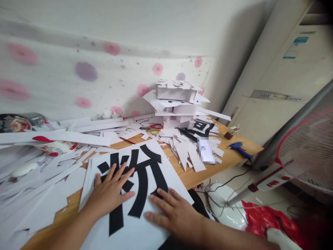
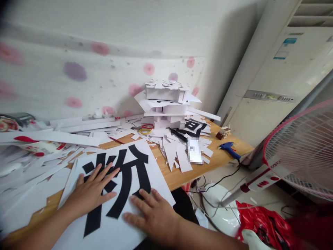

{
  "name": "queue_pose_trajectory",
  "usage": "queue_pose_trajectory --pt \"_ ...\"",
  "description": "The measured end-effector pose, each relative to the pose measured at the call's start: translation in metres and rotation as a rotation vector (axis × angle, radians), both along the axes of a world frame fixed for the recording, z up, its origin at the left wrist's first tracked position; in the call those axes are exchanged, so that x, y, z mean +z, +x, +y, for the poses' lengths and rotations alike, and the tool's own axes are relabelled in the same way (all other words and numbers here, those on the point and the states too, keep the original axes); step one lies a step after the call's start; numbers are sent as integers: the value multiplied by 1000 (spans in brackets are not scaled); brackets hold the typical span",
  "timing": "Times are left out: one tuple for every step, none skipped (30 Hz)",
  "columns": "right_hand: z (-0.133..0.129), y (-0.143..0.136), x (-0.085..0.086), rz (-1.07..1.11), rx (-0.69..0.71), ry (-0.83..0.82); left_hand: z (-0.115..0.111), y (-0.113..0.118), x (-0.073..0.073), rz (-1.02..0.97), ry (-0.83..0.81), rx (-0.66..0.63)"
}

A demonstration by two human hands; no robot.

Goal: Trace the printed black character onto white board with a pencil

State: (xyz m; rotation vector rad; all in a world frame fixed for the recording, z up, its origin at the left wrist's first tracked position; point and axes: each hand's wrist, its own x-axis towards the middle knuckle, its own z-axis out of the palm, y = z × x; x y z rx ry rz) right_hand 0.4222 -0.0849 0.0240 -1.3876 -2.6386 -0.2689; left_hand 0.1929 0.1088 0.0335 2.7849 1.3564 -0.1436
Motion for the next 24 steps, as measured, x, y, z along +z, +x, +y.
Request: queue_pose_trajectory --pt "-1 -3 -9 2 -46 49 0 0 0 3 1 0" --pt "0 -4 -18 10 -81 93 0 1 1 4 -1 -1" --pt "2 -4 -24 19 -98 138 0 1 2 2 -5 -2" --pt "3 -4 -27 29 -102 186 -2 2 4 -1 -12 -3" --pt "3 -3 -28 41 -95 241 -4 3 7 -7 -24 -2" --pt "0 -1 -25 51 -85 297 -7 4 11 -17 -37 4" --pt "-4 1 -19 60 -73 348 -12 4 15 -28 -53 11" --pt "-10 3 -11 66 -60 392 -18 4 21 -39 -68 13" --pt "-18 6 -1 67 -53 417 -26 3 27 -50 -82 5" --pt "-27 8 10 62 -37 431 -34 1 33 -57 -95 -14" --pt "-35 11 21 54 -28 446 -44 -2 39 -65 -103 -48" --pt "-44 13 32 32 -19 449 -53 -5 45 -70 -109 -83" --pt "-51 15 42 8 1 452 -62 -9 51 -75 -112 -105" --pt "-57 16 49 -10 14 453 -71 -12 56 -79 -115 -119" --pt "-63 16 54 -27 25 455 -79 -16 60 -80 -116 -125" --pt "-67 16 56 -41 34 452 -86 -18 63 -79 -124 -127" --pt "-72 16 56 -53 38 448 -93 -20 65 -74 -143 -130" --pt "-76 16 54 -54 44 453 -98 -21 66 -66 -171 -132" --pt "-80 16 50 -46 47 463 -103 -22 66 -58 -205 -137" --pt "-85 16 45 -30 47 477 -107 -21 65 -51 -239 -144" --pt "-89 16 41 -9 42 490 -111 -20 63 -47 -266 -152" --pt "-93 16 38 14 32 507 -113 -19 61 -46 -282 -161" --pt "-96 16 36 35 18 525 -114 -17 59 -49 -288 -170" --pt "-97 16 37 40 7 530 -114 -15 57 -53 -290 -179"
